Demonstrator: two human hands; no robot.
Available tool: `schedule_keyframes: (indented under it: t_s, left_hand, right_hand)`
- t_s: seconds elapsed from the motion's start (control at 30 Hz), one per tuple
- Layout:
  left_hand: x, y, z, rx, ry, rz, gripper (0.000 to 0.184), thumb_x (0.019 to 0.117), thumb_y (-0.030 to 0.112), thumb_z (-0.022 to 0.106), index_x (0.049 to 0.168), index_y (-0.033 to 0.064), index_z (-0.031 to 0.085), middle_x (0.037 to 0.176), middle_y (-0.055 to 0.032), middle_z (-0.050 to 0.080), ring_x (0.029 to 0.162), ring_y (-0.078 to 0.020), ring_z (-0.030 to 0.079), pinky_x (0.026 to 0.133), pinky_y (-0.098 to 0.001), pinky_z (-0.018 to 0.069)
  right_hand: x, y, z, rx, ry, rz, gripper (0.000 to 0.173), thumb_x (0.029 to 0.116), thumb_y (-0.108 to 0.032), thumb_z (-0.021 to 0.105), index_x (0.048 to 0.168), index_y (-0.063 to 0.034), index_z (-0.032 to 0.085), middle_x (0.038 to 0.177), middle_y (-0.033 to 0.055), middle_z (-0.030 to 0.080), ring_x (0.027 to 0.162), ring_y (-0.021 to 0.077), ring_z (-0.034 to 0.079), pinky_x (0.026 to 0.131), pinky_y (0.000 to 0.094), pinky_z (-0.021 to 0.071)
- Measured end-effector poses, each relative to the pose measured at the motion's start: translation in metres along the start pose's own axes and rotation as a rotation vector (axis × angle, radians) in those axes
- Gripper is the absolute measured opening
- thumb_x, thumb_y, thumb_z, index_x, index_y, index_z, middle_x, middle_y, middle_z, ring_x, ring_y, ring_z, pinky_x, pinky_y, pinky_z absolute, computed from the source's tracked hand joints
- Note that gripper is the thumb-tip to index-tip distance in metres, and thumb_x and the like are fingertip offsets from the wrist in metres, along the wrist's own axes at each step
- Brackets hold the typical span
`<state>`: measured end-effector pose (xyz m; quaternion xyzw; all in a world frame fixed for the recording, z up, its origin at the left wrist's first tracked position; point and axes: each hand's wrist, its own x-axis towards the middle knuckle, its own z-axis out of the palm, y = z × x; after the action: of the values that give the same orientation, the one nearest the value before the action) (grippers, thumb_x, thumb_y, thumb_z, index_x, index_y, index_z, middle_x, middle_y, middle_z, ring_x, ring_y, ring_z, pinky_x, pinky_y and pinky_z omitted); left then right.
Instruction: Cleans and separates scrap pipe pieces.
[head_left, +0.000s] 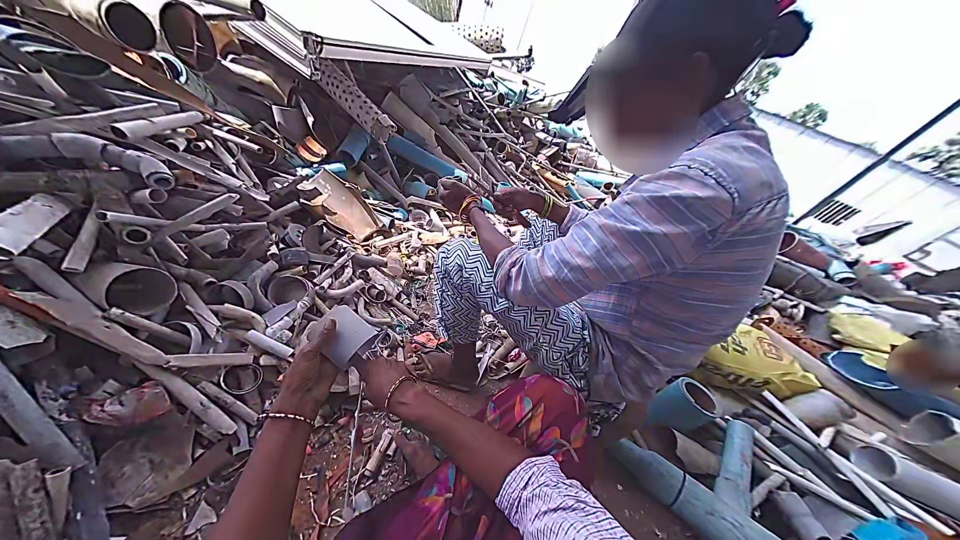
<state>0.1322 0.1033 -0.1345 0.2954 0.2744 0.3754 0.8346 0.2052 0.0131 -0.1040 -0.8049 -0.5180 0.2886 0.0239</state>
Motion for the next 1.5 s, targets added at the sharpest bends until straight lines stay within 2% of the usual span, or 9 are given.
schedule_keyframes:
  t_s: [0.17, 0.33, 0.47, 0.63, 0.87, 1.03, 1.2, 1.33, 1.5]
  left_hand:
    - [-0.005, 0.006, -0.01, -0.156, -0.131, 0.077, 0.026, 0.0998, 0.005, 0.03, 0.116, 0.0132, 0.049, 0.099, 0.0021, 0.068, 0.093, -0.0072, 0.069, 0.084, -0.028, 0.0593]
    - [-0.003, 0.004, -0.008, -0.058, -0.108, 0.088, 0.026, 0.1119, 0.022, 0.029, 0.124, 0.0132, 0.051, 0.1, 0.0029, 0.071, 0.093, -0.0064, 0.071, 0.082, -0.0257, 0.0606]
    - [-0.004, 0.0, 0.001, 0.031, -0.058, 0.013, 0.047, 0.1039, 0.001, 0.043, 0.148, 0.0066, 0.029, 0.118, -0.0084, 0.057, 0.099, -0.011, 0.064, 0.086, -0.0295, 0.0567]
    - [-0.012, 0.003, -0.004, -0.163, -0.083, 0.063, 0.022, 0.1088, 0.011, 0.029, 0.113, 0.0125, 0.051, 0.093, 0.0032, 0.071, 0.089, -0.0055, 0.071, 0.081, -0.0242, 0.0604]
    - [0.003, 0.0, -0.006, 0.112, 0.044, -0.058, 0.045, 0.1026, 0.005, 0.054, 0.144, 0.0021, 0.036, 0.115, -0.0116, 0.061, 0.094, -0.013, 0.065, 0.081, -0.0303, 0.0573]
    - [-0.013, 0.015, -0.005, -0.13, -0.086, 0.028, 0.023, 0.1011, 0.005, 0.035, 0.114, 0.013, 0.051, 0.096, 0.0028, 0.069, 0.089, -0.0052, 0.069, 0.081, -0.0245, 0.0596]
    - [-0.012, 0.009, -0.001, -0.104, -0.087, 0.041, 0.021, 0.1099, 0.017, 0.032, 0.113, 0.0141, 0.053, 0.092, 0.0039, 0.071, 0.085, -0.0058, 0.071, 0.075, -0.0247, 0.0614]
    - [-0.002, 0.011, -0.006, 0.032, -0.041, 0.022, 0.016, 0.1085, 0.01, 0.042, 0.122, 0.0092, 0.05, 0.096, 0.0012, 0.068, 0.084, -0.0055, 0.07, 0.076, -0.0237, 0.06]
    - [-0.003, 0.015, -0.019, -0.283, -0.239, 0.068, 0.034, 0.1028, 0.024, 0.021, 0.115, 0.0145, 0.052, 0.104, 0.0007, 0.069, 0.1, -0.0096, 0.068, 0.087, -0.0297, 0.0581]
  right_hand:
    - [-0.002, 0.021, 0.005, 1.129, -0.159, -0.389, 0.013, 0.1053, 0.002, 0.038, 0.116, -0.0011, 0.044, 0.059, -0.0037, 0.049, 0.043, 0.001, 0.046, 0.042, 0.0151, 0.0416]
    - [-0.006, 0.022, 0.006, 0.808, -0.031, -0.396, 0.031, 0.1044, -0.001, 0.043, 0.135, 0.0045, 0.044, 0.069, 0.0068, 0.054, 0.051, 0.0098, 0.051, 0.048, 0.0225, 0.0451]
    - [-0.005, 0.006, -0.001, 0.09, 0.066, -0.037, 0.041, 0.1012, -0.001, 0.05, 0.141, 0.0071, 0.053, 0.132, 0.0307, 0.062, 0.124, 0.0429, 0.061, 0.106, 0.0571, 0.0445]
    - [-0.001, 0.022, 0.009, 1.248, -0.208, -0.402, 0.012, 0.1046, 0.001, 0.037, 0.112, -0.0055, 0.044, 0.06, -0.0043, 0.05, 0.043, 0.0014, 0.045, 0.041, 0.0154, 0.0404]
    - [-0.005, 0.004, 0.0, 0.083, -0.015, -0.124, 0.034, 0.1015, -0.002, 0.051, 0.133, 0.0104, 0.058, 0.127, 0.0313, 0.063, 0.12, 0.0415, 0.062, 0.104, 0.0556, 0.0454]
    - [-0.002, 0.019, 0.009, 1.127, -0.11, -0.433, 0.01, 0.1045, 0.001, 0.039, 0.11, -0.002, 0.046, 0.059, -0.0038, 0.05, 0.043, 0.001, 0.045, 0.041, 0.0159, 0.0396]
    - [-0.003, 0.017, 0.008, 1.005, -0.073, -0.389, 0.013, 0.1053, 0.001, 0.04, 0.117, -0.0005, 0.045, 0.061, -0.0008, 0.05, 0.044, 0.0041, 0.046, 0.043, 0.0171, 0.0407]
    - [-0.002, 0.0, -0.001, 0.088, 0.008, -0.065, 0.046, 0.1021, -0.003, 0.051, 0.148, -0.0003, 0.05, 0.131, 0.0299, 0.063, 0.123, 0.0445, 0.061, 0.104, 0.0606, 0.0448]
    - [-0.002, 0.019, 0.005, 1.215, -0.233, -0.379, 0.01, 0.1066, 0.0, 0.037, 0.108, -0.0056, 0.045, 0.059, -0.004, 0.05, 0.043, 0.0014, 0.047, 0.041, 0.0151, 0.0415]
